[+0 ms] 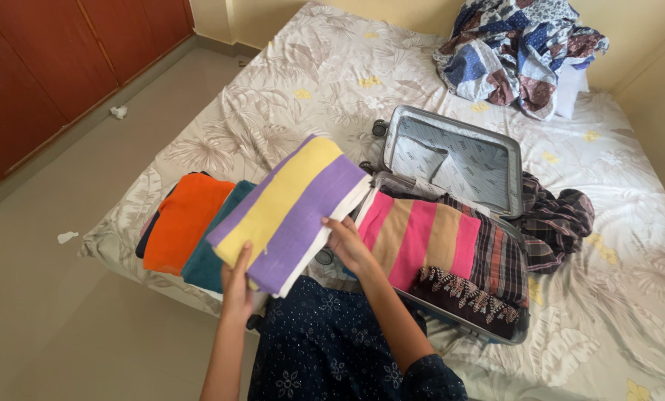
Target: The person folds and stacks various pieces of clothing on a bed, then places them into a blue suitcase. They close the suitcase and adjust its wheels.
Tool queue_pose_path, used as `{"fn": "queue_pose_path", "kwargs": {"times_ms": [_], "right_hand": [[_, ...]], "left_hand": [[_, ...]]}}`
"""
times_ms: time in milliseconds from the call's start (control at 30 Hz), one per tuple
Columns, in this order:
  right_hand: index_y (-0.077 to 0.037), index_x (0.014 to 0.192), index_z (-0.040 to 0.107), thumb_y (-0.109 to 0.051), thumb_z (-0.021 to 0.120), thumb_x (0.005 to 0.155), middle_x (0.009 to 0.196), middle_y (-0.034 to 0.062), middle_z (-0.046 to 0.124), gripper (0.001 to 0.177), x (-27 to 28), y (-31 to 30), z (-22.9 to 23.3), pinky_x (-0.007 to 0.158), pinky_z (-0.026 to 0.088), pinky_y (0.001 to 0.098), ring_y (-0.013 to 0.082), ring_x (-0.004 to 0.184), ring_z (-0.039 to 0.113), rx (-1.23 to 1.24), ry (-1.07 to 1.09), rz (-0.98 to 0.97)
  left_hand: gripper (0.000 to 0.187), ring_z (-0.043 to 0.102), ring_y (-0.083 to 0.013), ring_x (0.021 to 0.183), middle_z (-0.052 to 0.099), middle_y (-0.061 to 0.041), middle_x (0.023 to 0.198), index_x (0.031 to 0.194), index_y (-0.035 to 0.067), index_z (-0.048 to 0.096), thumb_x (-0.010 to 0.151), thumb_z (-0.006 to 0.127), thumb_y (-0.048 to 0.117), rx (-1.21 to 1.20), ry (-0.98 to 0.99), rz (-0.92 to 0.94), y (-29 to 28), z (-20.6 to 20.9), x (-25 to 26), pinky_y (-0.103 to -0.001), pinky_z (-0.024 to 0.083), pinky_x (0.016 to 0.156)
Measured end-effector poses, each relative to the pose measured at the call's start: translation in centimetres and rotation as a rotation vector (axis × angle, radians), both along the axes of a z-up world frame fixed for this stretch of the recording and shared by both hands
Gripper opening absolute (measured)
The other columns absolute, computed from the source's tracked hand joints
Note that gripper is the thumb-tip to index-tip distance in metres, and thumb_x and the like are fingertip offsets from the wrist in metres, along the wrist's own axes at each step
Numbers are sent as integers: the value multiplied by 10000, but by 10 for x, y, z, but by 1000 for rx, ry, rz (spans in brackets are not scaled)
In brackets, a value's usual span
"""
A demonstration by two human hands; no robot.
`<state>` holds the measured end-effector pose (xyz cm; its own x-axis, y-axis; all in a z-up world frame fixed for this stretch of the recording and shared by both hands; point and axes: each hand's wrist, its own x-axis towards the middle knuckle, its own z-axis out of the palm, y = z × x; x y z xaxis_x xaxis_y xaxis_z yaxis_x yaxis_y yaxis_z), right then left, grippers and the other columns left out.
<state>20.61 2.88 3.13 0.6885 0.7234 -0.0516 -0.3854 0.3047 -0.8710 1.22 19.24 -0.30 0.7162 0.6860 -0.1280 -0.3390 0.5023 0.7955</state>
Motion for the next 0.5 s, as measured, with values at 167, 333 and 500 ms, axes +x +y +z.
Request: {"fn": "queue_pose_path", "kwargs": {"times_ms": [167, 333, 500], "right_hand": [[-21, 1363, 469, -142, 683, 939, 1218, 130, 631, 491, -2, 43, -13, 1043, 484, 427, 256, 1164, 599, -50, 1, 83], [-7, 1377, 506, -162, 672, 939, 1271, 114, 628, 494, 3, 84, -53, 1051, 486, 399, 231, 1188, 597, -111, -4, 160], [-23, 1384, 508, -175, 706, 936, 1283, 107, 618, 513, -2, 103, -111, 1068, 489, 388, 245, 1192, 601, -315, 130, 123]], "left_hand": [[642, 629, -181, 1147, 645, -109, 1255, 1420, 13, 504, 923, 716, 359, 248, 44, 231, 24, 15, -26, -321, 521, 956], [642, 573, -231, 1024, 627, -127, 1167, 1418, -38, 507, 947, 748, 326, 254, 201, 290, 48, -1, -38, -396, 453, 825], [798, 583, -326, 1229, 566, -215, 1350, 1437, -68, 430, 859, 800, 338, 588, 524, 425, 55, -20, -40, -438, 459, 1030]]}}
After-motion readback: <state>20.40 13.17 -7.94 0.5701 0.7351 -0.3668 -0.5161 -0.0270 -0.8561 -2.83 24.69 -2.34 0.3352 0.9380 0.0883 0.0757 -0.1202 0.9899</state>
